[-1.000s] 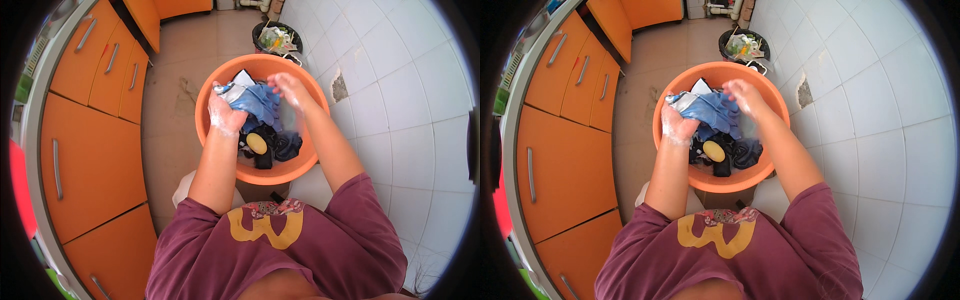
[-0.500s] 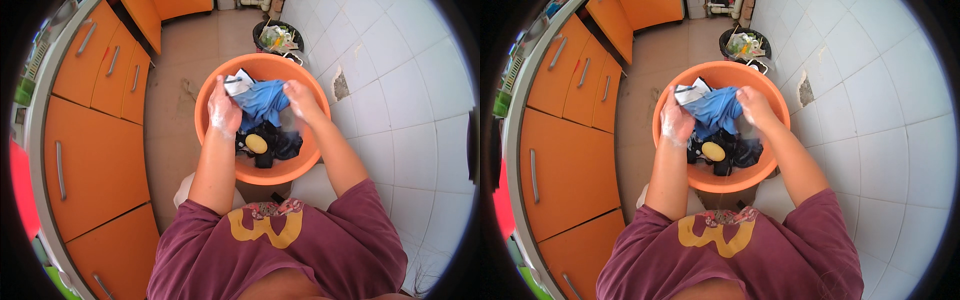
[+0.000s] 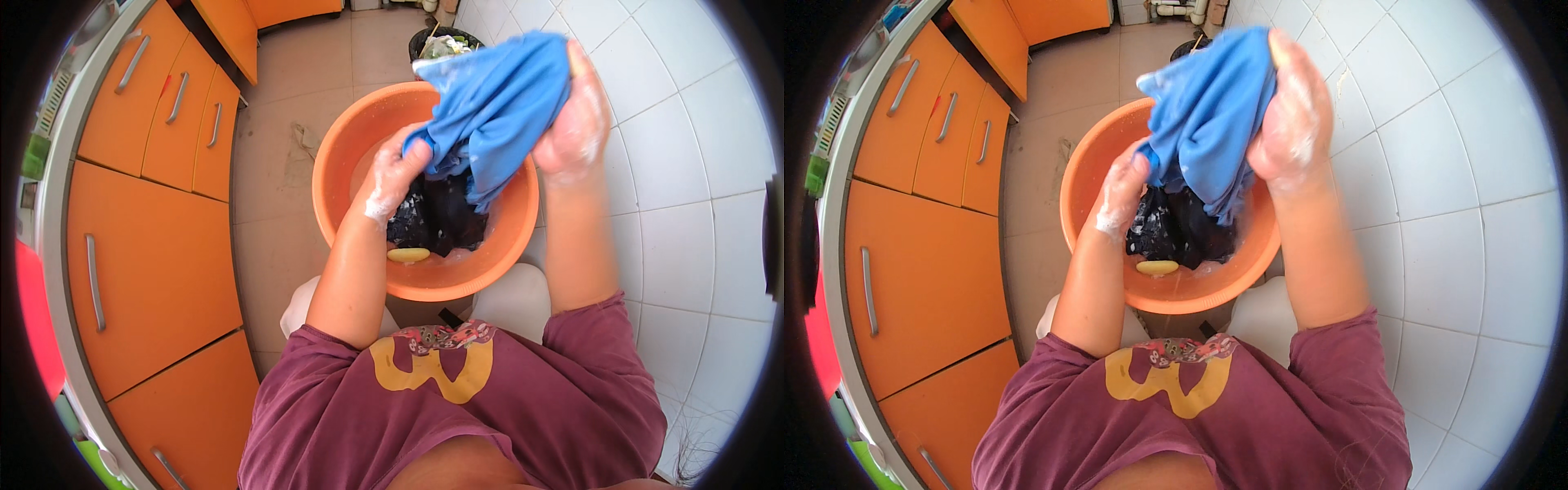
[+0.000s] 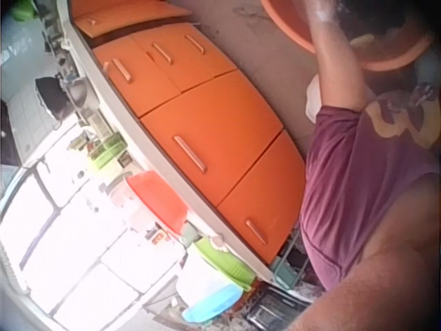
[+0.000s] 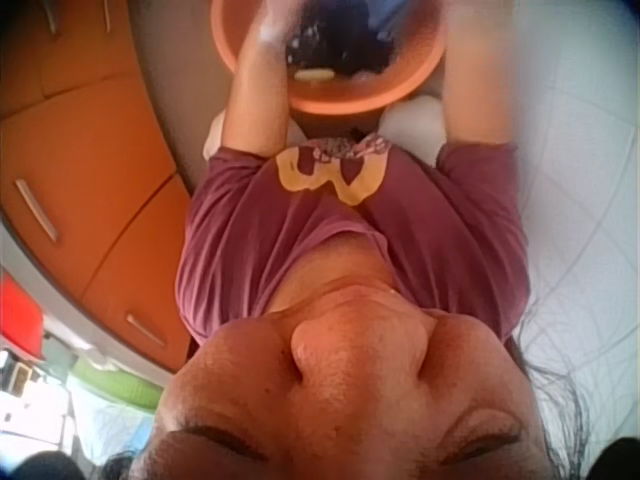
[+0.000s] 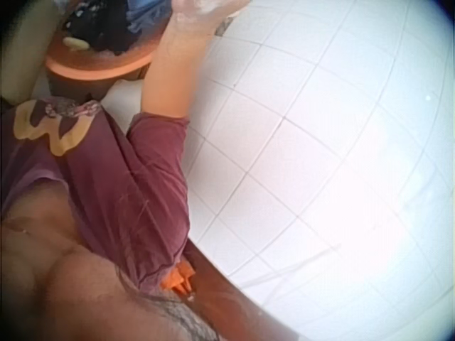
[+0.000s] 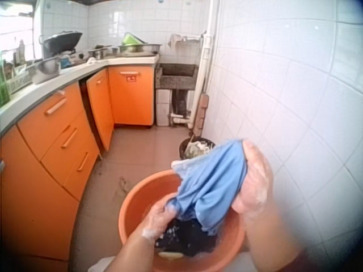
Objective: The person carries a basin of clothes to a sink, fills it with water, and then sits on the floor to hand-wash the items. They use a bar of soap to scrub various garments, including a white sock and a blue shirt, repeatedly rubbing and rinsing them in the basin.
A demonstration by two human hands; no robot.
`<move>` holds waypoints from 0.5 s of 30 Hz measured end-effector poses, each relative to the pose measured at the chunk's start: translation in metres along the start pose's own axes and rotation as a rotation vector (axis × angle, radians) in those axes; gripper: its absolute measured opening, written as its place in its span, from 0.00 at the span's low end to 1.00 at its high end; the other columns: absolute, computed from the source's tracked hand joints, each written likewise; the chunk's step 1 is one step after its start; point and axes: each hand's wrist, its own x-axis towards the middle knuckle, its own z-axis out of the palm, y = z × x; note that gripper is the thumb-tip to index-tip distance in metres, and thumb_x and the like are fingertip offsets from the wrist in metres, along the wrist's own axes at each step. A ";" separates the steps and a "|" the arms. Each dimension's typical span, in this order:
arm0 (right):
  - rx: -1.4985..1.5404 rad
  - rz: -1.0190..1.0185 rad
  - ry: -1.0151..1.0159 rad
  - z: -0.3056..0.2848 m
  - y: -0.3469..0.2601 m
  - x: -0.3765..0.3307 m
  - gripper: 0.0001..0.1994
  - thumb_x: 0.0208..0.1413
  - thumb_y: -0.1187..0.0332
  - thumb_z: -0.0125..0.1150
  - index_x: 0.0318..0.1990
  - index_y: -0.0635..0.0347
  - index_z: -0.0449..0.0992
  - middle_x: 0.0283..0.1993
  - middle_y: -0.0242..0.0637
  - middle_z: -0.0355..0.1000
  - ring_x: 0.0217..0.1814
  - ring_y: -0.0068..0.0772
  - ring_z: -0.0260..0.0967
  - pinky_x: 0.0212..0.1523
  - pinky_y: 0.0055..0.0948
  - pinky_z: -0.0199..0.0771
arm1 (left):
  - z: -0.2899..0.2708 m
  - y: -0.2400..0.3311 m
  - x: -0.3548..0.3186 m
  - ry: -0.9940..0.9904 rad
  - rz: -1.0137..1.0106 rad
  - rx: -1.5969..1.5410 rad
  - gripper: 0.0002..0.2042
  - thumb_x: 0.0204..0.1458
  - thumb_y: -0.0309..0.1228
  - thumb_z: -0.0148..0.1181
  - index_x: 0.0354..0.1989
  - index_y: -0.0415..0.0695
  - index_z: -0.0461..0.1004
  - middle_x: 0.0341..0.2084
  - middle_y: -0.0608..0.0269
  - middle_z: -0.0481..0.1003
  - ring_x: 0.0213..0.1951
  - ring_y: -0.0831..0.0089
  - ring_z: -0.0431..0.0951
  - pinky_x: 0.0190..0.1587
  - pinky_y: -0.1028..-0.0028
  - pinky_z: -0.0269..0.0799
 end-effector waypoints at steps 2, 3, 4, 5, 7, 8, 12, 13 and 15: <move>0.045 0.071 -0.125 0.005 -0.013 0.017 0.17 0.64 0.59 0.46 0.42 0.67 0.71 0.41 0.40 0.73 0.43 0.31 0.72 0.50 0.33 0.72 | 0.005 0.004 -0.004 -0.094 0.070 0.025 0.39 0.44 0.49 0.69 0.59 0.37 0.62 0.51 0.58 0.69 0.54 0.69 0.67 0.58 0.66 0.61; 0.064 0.105 -0.187 0.006 -0.017 0.021 0.17 0.64 0.59 0.44 0.43 0.67 0.71 0.43 0.41 0.73 0.45 0.31 0.71 0.51 0.33 0.72 | 0.008 0.005 -0.006 -0.067 0.019 0.048 0.35 0.46 0.45 0.68 0.59 0.38 0.63 0.51 0.60 0.70 0.54 0.69 0.68 0.58 0.67 0.62; 0.038 0.128 -0.194 0.010 -0.012 0.021 0.17 0.63 0.59 0.46 0.43 0.66 0.72 0.43 0.40 0.73 0.45 0.34 0.71 0.53 0.36 0.70 | 0.010 0.005 -0.007 -0.039 -0.031 0.072 0.32 0.48 0.42 0.67 0.58 0.39 0.64 0.51 0.61 0.70 0.53 0.70 0.68 0.57 0.69 0.62; 0.015 0.150 -0.204 0.013 -0.007 0.021 0.17 0.62 0.59 0.47 0.42 0.65 0.73 0.43 0.39 0.73 0.44 0.36 0.71 0.54 0.39 0.67 | 0.011 0.005 -0.007 0.043 -0.069 0.016 0.29 0.50 0.39 0.65 0.58 0.39 0.64 0.51 0.62 0.70 0.53 0.71 0.68 0.57 0.69 0.63; -0.096 0.207 0.072 0.009 0.011 0.022 0.15 0.63 0.60 0.48 0.42 0.66 0.71 0.38 0.36 0.73 0.38 0.32 0.72 0.46 0.37 0.75 | 0.008 0.003 -0.005 0.208 -0.145 -0.095 0.24 0.53 0.34 0.62 0.57 0.40 0.65 0.50 0.64 0.71 0.52 0.72 0.69 0.56 0.70 0.63; -0.150 0.253 0.091 0.003 0.021 0.019 0.15 0.63 0.60 0.48 0.42 0.65 0.71 0.38 0.36 0.72 0.38 0.31 0.72 0.46 0.37 0.74 | 0.005 -0.001 -0.002 0.251 -0.068 -0.114 0.20 0.57 0.33 0.57 0.56 0.40 0.66 0.49 0.64 0.72 0.51 0.73 0.70 0.55 0.70 0.64; -0.540 0.458 0.035 -0.058 0.057 0.002 0.15 0.62 0.60 0.51 0.46 0.64 0.71 0.43 0.37 0.72 0.43 0.30 0.71 0.47 0.34 0.73 | 0.001 0.010 0.002 0.294 -0.173 -0.453 0.18 0.60 0.41 0.51 0.52 0.41 0.68 0.47 0.61 0.73 0.48 0.67 0.73 0.53 0.64 0.68; -0.669 0.513 -0.028 -0.075 0.066 -0.003 0.16 0.61 0.60 0.52 0.47 0.64 0.72 0.46 0.38 0.72 0.46 0.30 0.71 0.48 0.33 0.72 | -0.007 0.003 0.002 0.312 -0.155 -0.459 0.18 0.60 0.42 0.50 0.51 0.41 0.68 0.47 0.60 0.73 0.49 0.65 0.73 0.53 0.62 0.68; -1.072 0.428 -0.069 -0.105 0.081 -0.025 0.18 0.56 0.58 0.59 0.45 0.65 0.71 0.44 0.43 0.73 0.45 0.36 0.71 0.47 0.34 0.72 | -0.009 0.001 0.001 0.364 -0.162 -0.482 0.20 0.60 0.45 0.49 0.50 0.40 0.69 0.46 0.57 0.73 0.49 0.62 0.74 0.53 0.59 0.68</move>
